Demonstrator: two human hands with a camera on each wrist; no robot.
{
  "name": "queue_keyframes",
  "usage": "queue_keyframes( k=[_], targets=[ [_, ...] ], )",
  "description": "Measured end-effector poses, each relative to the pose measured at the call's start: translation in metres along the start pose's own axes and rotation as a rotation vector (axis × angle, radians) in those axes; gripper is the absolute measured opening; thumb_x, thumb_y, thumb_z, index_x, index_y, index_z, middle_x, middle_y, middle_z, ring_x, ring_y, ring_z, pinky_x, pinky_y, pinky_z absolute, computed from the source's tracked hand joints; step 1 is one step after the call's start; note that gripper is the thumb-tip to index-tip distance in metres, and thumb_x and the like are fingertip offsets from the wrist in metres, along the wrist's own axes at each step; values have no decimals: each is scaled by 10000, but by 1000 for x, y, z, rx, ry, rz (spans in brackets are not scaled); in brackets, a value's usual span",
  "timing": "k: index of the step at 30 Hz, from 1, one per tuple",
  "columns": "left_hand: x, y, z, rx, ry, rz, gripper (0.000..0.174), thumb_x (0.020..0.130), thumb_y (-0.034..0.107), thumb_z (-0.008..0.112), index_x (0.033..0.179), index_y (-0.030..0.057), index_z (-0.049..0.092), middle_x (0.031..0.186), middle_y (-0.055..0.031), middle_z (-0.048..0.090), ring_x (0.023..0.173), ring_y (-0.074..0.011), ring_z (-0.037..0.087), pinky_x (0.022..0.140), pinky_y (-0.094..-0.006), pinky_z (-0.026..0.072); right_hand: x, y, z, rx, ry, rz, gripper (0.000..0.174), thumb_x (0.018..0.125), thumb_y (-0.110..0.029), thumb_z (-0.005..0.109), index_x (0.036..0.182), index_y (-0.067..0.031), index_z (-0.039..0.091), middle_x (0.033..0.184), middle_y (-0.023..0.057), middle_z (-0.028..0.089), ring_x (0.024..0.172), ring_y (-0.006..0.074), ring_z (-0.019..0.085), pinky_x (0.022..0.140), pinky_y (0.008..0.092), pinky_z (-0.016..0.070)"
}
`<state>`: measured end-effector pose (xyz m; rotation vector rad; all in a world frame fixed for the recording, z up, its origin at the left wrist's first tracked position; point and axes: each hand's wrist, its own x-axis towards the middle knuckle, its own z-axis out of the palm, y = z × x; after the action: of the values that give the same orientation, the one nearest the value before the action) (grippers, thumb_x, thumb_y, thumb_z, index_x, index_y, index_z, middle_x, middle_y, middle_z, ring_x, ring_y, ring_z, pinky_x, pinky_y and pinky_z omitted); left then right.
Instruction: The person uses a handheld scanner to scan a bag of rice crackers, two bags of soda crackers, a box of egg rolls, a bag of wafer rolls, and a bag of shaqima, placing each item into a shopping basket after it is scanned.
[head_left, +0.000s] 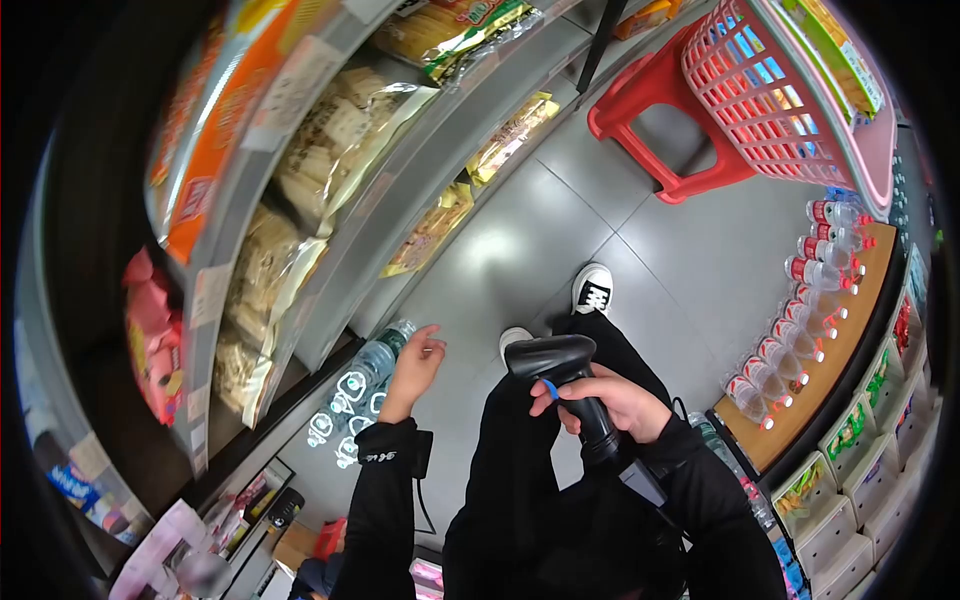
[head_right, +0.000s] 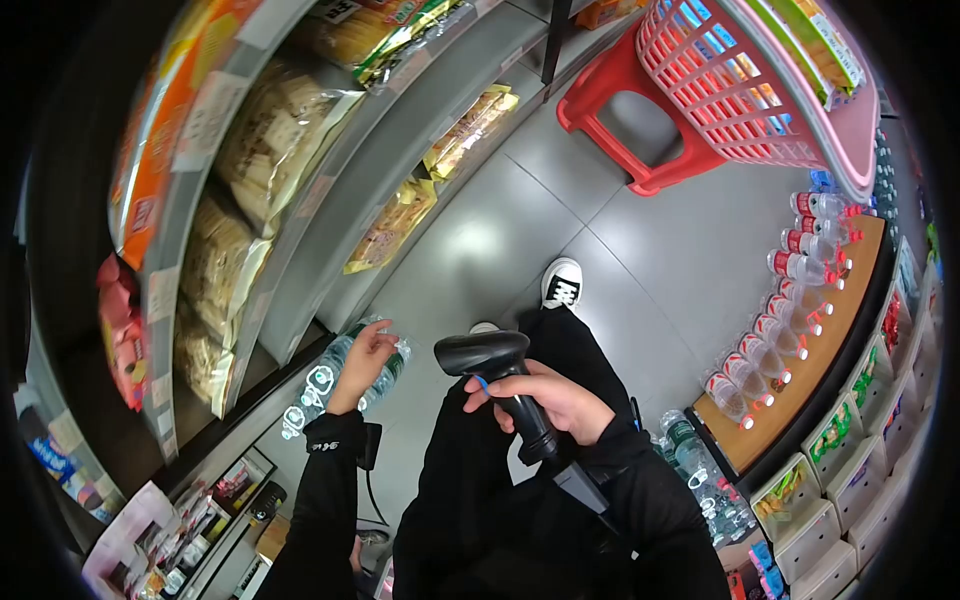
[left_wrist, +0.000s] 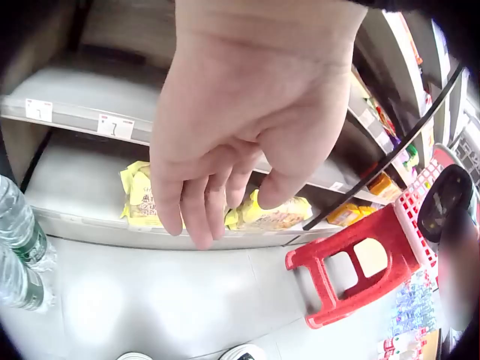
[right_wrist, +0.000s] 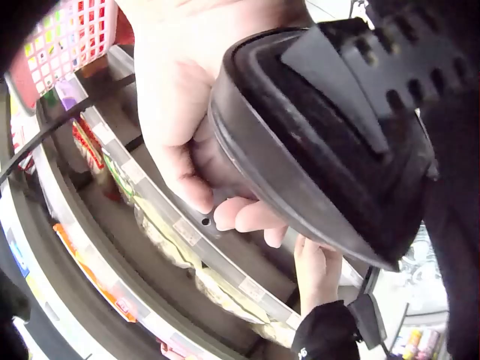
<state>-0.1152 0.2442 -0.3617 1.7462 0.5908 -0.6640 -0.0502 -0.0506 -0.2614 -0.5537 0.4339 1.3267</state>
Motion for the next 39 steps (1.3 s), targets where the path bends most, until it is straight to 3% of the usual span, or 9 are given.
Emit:
queue_keyframes(
  k=[7, 11, 12, 16, 24, 27, 29, 32, 39],
  targets=[
    [77, -19, 1, 236, 237, 63, 437, 789, 59, 487, 1206, 5, 367, 972, -111, 546, 798, -124, 526, 725, -227, 425, 39, -28, -39, 61, -57, -15, 313, 769, -146, 557, 1029, 21, 510, 911, 170, 583, 517, 129, 510, 497, 235, 445],
    [118, -30, 4, 468, 378, 66, 542, 758, 127, 518, 1228, -50, 314, 1123, -235, 466, 1037, -323, 472, 881, -361, 375, 49, -45, -64, 72, -54, 4, 304, 770, -151, 561, 1017, 22, 520, 904, 167, 586, 517, 127, 507, 496, 233, 443],
    [129, -30, 3, 527, 340, 52, 619, 749, 156, 525, 1251, -73, 245, 1203, -263, 385, 1131, -375, 366, 957, -384, 293, 51, -48, -70, 78, -60, 9, 306, 772, -152, 559, 1021, 21, 516, 904, 166, 584, 516, 124, 505, 496, 229, 443],
    [159, -35, 9, 778, 467, 122, 710, 716, 164, 568, 1270, -58, 185, 1218, -287, 324, 1141, -413, 303, 961, -408, 273, 48, -69, -89, 108, -102, -26, 308, 777, -150, 550, 1028, 24, 508, 904, 173, 574, 519, 120, 499, 497, 220, 434],
    [197, -42, 2, 1072, 615, 219, 678, 681, 219, 634, 1220, -24, 301, 1108, -241, 442, 1027, -380, 422, 891, -427, 329, 50, -81, -118, 170, -17, -17, 352, 746, -124, 519, 1046, 59, 494, 907, 203, 575, 492, 132, 478, 473, 217, 398],
    [209, -30, -10, 1066, 623, 7, 640, 683, 274, 639, 1196, 4, 368, 1114, -235, 462, 1033, -374, 442, 895, -424, 341, 55, -80, -120, 185, 9, -29, 365, 721, -110, 517, 1037, 71, 490, 886, 222, 569, 465, 152, 494, 457, 231, 405],
    [218, -27, -19, 1155, 606, 190, 585, 688, 317, 636, 1151, 20, 438, 1130, -221, 469, 1048, -357, 451, 901, -410, 349, 59, -77, -125, 198, -2, -24, 369, 715, -96, 505, 1038, 80, 482, 879, 246, 559, 449, 173, 504, 447, 239, 421],
    [238, -41, -33, 1128, 561, 194, 574, 669, 354, 653, 1101, 15, 485, 1124, -210, 478, 1058, -343, 449, 907, -398, 346, 62, -76, -128, 202, -27, -16, 375, 708, -82, 507, 1042, 86, 477, 887, 259, 556, 445, 183, 513, 443, 240, 426],
    [242, -41, -20, 1006, 547, 149, 724, 629, 373, 691, 1164, -22, 404, 1160, -212, 455, 1084, -350, 425, 911, -390, 340, 61, -75, -127, 243, 39, -20, 427, 681, -52, 526, 1070, 105, 448, 890, 293, 546, 434, 198, 523, 443, 252, 439]
  ],
)
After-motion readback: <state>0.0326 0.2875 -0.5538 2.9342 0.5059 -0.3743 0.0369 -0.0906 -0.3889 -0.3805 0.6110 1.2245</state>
